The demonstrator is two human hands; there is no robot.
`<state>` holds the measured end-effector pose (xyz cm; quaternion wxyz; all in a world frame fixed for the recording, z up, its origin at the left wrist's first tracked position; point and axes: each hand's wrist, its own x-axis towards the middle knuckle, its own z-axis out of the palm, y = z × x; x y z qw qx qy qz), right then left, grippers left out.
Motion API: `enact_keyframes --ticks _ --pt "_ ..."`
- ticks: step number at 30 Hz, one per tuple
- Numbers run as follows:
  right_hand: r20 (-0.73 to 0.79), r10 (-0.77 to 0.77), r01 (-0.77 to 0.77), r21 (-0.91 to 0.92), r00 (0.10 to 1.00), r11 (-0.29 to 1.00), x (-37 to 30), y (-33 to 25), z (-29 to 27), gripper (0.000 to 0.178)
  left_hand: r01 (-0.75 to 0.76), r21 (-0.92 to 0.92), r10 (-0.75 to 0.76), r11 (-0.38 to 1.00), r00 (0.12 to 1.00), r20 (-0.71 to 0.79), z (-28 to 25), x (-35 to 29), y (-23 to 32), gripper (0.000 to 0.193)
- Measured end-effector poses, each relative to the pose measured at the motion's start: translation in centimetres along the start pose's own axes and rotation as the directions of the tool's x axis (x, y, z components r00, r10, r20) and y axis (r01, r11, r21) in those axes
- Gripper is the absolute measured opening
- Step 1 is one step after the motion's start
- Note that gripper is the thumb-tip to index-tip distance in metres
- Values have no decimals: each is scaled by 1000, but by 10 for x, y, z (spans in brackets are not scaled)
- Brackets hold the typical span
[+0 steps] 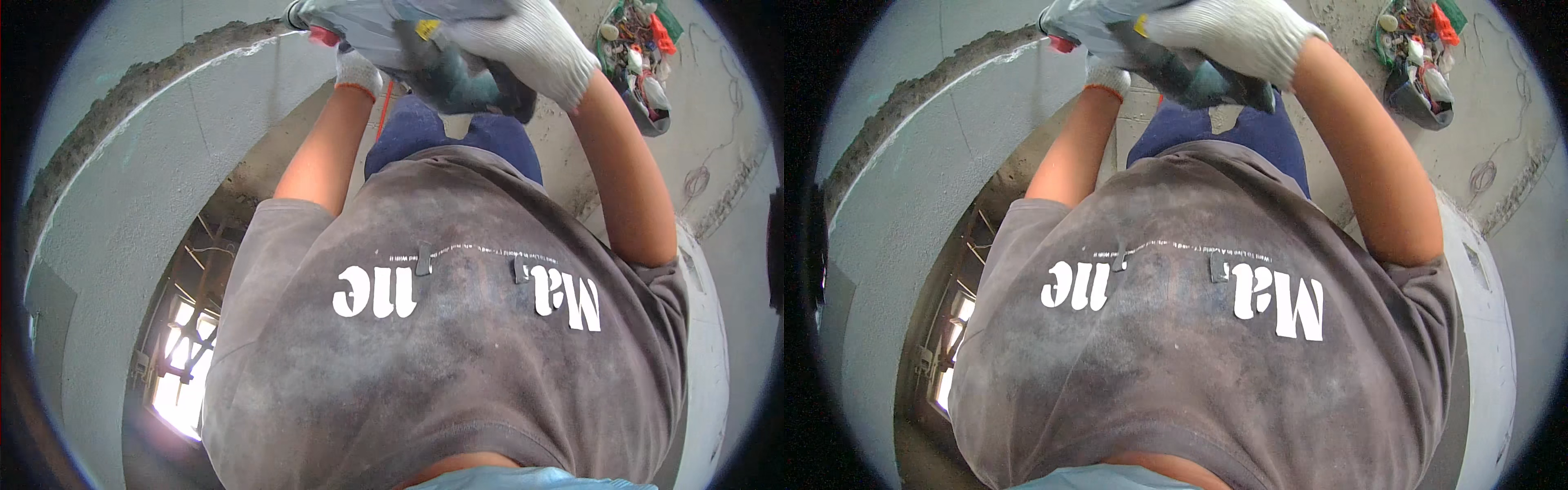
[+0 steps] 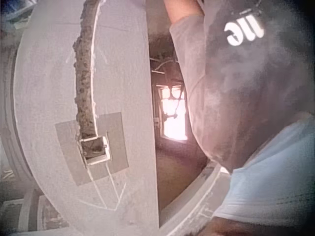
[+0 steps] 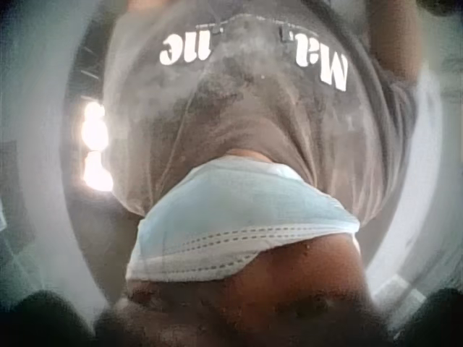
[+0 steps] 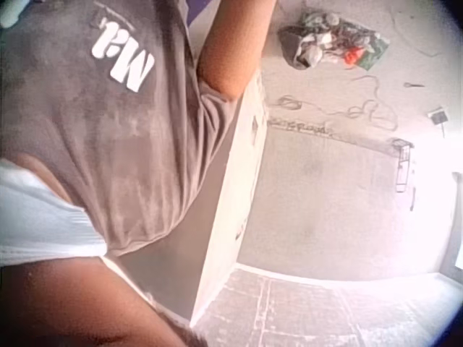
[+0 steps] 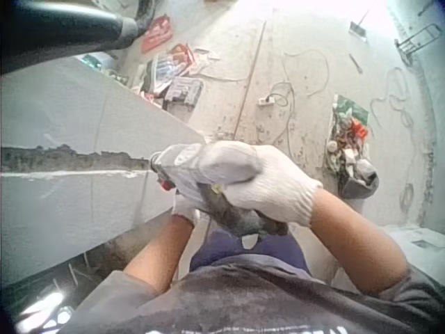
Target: The person chisels into a concrete wall using a demolition hammer.
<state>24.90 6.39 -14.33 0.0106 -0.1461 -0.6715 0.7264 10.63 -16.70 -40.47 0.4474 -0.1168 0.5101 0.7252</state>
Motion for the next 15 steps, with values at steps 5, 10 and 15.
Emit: enact_keyframes --ticks 5,10,15 --pt "52 237 -240 58 970 969 20 -27 13 29 -413 764 426 496 882 200 -13 -7 3 39" --pt "67 214 -214 -13 975 977 31 -27 4 28 -138 245 136 960 990 25 -13 18 0 46" --pt "250 300 -290 -79 921 954 42 -86 5 30 -135 219 128 966 991 47 -6 21 -1 46"
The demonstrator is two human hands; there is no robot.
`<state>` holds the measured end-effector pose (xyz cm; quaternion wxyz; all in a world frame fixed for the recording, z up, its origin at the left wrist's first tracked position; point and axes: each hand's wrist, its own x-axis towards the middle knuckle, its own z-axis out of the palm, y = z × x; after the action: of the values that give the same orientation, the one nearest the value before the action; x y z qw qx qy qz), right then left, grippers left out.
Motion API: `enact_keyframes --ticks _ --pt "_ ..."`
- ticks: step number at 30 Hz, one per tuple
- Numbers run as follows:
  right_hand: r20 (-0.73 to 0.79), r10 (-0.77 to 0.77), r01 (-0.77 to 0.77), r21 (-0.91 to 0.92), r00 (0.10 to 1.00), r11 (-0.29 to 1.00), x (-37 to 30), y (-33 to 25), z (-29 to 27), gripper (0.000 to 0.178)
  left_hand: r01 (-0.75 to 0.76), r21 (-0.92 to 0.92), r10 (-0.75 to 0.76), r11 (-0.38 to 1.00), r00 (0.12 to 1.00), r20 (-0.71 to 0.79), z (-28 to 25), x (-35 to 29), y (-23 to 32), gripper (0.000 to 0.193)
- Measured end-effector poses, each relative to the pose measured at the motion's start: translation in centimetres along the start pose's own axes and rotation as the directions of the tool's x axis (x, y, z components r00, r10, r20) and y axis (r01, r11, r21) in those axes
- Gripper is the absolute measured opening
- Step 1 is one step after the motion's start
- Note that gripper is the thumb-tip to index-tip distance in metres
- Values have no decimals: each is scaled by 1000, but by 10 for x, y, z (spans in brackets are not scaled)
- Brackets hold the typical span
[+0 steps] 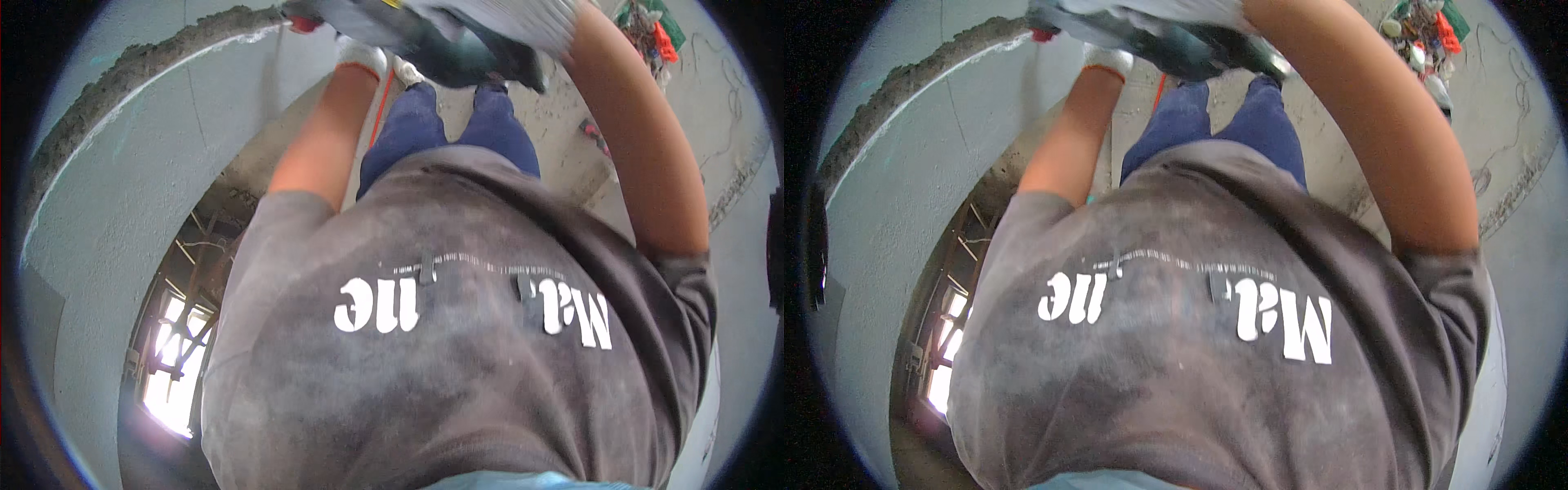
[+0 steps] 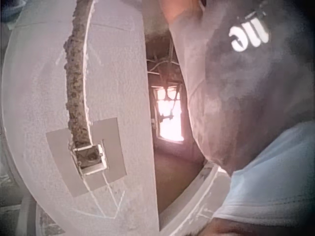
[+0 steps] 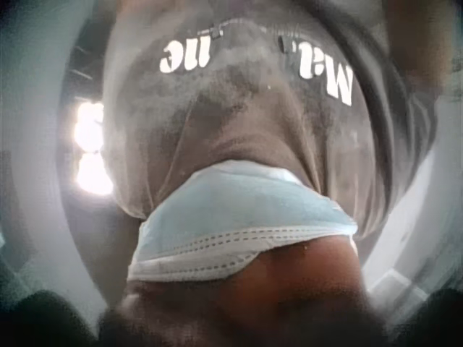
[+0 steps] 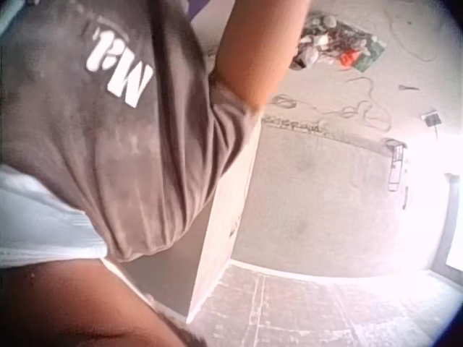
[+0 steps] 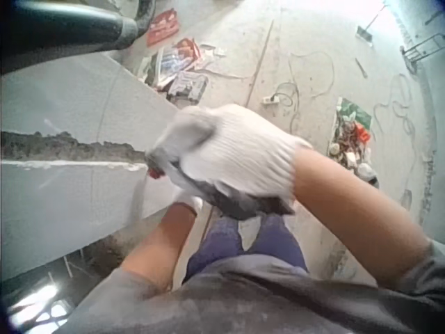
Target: The person chisels into a concrete wall using a demolition hammer.
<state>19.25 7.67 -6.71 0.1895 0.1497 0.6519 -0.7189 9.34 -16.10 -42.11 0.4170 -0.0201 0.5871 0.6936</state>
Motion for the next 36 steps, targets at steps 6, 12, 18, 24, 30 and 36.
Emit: enact_keyframes --ticks 6,12,18,24,30,36 --pt "101 -698 513 -753 709 413 55 77 8 18 16 5 -16 1000 1000 13 -1 12 6 46" --pt "-209 157 -108 226 965 968 46 71 42 19 87 -93 -83 992 995 50 -14 4 -6 45" --pt "-343 143 -39 293 928 955 15 144 53 29 145 -196 -140 970 989 43 -32 -13 -17 45" --pt "-425 -114 152 57 898 987 -30 142 61 28 159 -332 -168 930 986 2 -45 -38 -20 46" --pt "-374 -36 114 189 927 975 -14 125 80 32 -356 530 185 770 919 349 -90 -33 -25 50" --pt "-478 -95 240 253 873 937 -20 171 98 29 254 -135 -263 958 964 -48 -67 -39 -11 45"
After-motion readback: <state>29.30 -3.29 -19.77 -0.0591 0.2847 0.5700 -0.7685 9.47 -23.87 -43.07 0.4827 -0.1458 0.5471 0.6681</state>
